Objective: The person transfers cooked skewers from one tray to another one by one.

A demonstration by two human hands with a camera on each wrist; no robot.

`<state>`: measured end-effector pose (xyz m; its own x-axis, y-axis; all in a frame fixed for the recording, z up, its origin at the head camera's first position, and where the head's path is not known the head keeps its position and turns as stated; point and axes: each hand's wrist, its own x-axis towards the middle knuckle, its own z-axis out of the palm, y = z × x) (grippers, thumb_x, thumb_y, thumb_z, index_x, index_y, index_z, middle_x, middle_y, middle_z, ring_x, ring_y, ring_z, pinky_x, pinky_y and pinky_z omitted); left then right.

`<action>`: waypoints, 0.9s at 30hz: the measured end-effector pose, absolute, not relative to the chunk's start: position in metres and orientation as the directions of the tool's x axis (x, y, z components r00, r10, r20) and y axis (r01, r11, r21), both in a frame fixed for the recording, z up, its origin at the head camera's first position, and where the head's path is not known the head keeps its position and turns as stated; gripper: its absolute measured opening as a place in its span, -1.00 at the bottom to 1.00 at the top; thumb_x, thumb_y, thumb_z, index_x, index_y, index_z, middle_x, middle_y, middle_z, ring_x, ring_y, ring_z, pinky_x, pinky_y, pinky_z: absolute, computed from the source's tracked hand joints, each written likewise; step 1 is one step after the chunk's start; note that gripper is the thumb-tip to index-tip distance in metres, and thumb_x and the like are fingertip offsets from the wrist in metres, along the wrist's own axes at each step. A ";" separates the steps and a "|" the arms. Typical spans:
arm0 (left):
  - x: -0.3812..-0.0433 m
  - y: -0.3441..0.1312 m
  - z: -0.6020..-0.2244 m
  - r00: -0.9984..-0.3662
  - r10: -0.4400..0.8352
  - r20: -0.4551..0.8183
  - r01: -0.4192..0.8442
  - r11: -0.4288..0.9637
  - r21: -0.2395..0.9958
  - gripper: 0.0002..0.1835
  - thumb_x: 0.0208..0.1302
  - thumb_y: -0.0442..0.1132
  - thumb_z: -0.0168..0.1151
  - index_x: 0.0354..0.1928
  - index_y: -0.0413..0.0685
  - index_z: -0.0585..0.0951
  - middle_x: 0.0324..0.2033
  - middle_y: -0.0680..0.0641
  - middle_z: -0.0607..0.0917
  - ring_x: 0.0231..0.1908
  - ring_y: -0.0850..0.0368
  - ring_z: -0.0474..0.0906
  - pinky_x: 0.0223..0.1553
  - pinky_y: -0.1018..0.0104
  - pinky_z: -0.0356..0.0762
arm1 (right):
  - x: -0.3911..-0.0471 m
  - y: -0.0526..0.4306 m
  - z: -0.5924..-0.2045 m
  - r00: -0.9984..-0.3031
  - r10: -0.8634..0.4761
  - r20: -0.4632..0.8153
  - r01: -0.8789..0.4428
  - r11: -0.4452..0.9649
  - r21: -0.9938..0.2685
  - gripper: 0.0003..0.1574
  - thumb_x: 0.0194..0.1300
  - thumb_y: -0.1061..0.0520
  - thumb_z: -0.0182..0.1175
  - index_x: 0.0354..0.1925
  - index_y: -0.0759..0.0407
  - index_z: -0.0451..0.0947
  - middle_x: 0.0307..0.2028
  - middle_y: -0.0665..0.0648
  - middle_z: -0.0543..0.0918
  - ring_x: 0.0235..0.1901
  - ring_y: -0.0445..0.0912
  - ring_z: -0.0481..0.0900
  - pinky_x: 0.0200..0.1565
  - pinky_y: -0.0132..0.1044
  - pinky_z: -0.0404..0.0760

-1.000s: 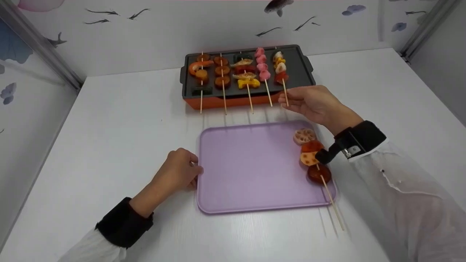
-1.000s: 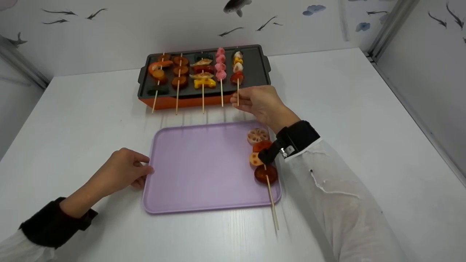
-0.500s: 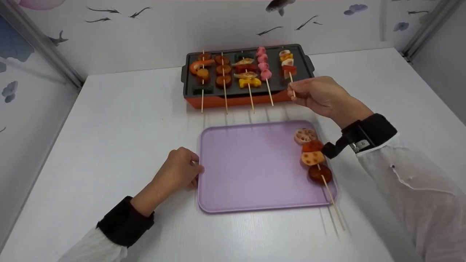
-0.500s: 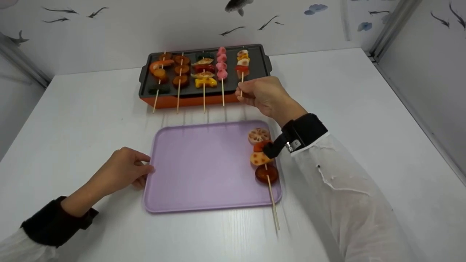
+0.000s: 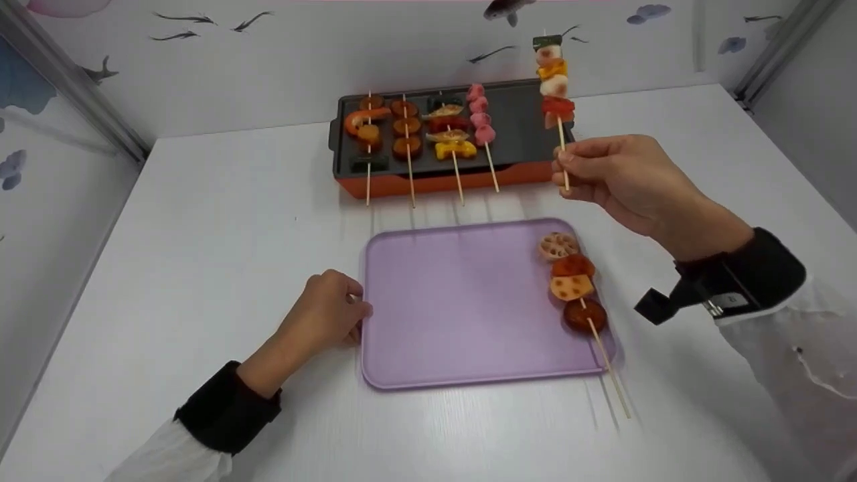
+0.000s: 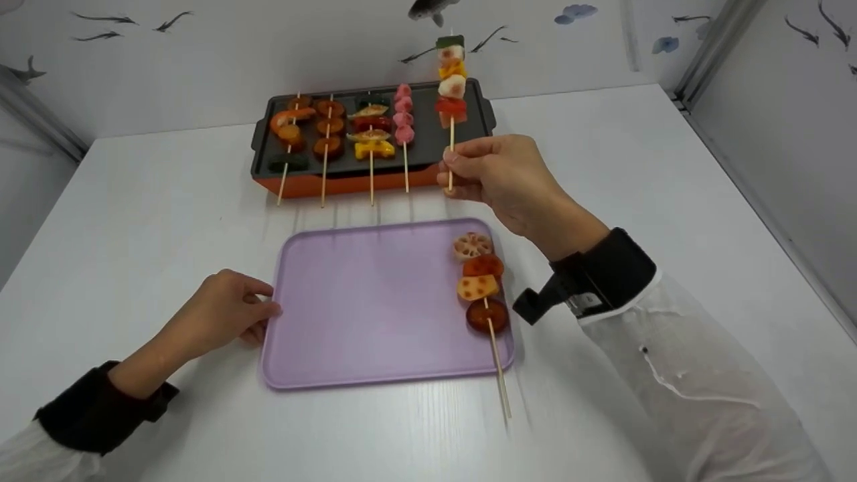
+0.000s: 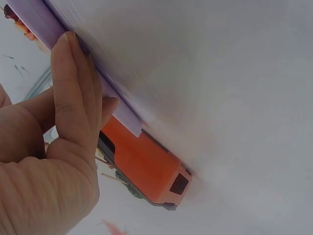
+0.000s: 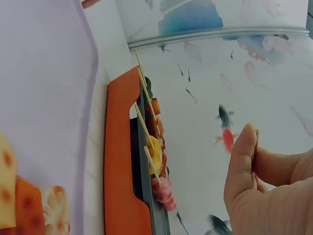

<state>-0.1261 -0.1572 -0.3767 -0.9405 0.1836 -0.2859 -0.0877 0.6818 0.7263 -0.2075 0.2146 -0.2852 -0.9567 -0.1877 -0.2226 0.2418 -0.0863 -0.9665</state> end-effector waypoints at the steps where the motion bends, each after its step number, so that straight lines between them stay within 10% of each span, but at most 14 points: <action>1: -0.126 -0.157 -0.376 -0.940 0.180 -0.289 -0.092 0.682 0.725 -0.82 0.37 -0.52 0.26 -0.45 -0.30 0.65 -0.67 -0.06 0.69 -0.67 0.15 0.64 -0.59 0.44 0.55 | -0.202 0.216 -0.285 -0.957 -0.186 -0.221 0.238 -0.075 -0.968 -0.77 0.44 0.21 0.33 -0.07 0.38 0.73 -0.15 0.26 0.68 -0.24 -0.04 0.70 -0.15 -0.32 0.75; 27: -0.126 -0.155 -0.374 -0.941 0.160 -0.300 -0.107 0.698 0.708 -0.93 0.38 -0.52 0.27 -0.23 -0.39 0.71 -0.60 -0.09 0.74 -0.64 0.11 0.69 -0.59 0.43 0.57 | -0.085 0.231 -0.349 -0.794 -0.411 -0.448 0.398 0.204 -0.894 -0.73 0.42 0.20 0.38 -0.06 0.42 0.69 -0.34 0.14 0.78 -0.41 -0.13 0.75 -0.29 -0.26 0.78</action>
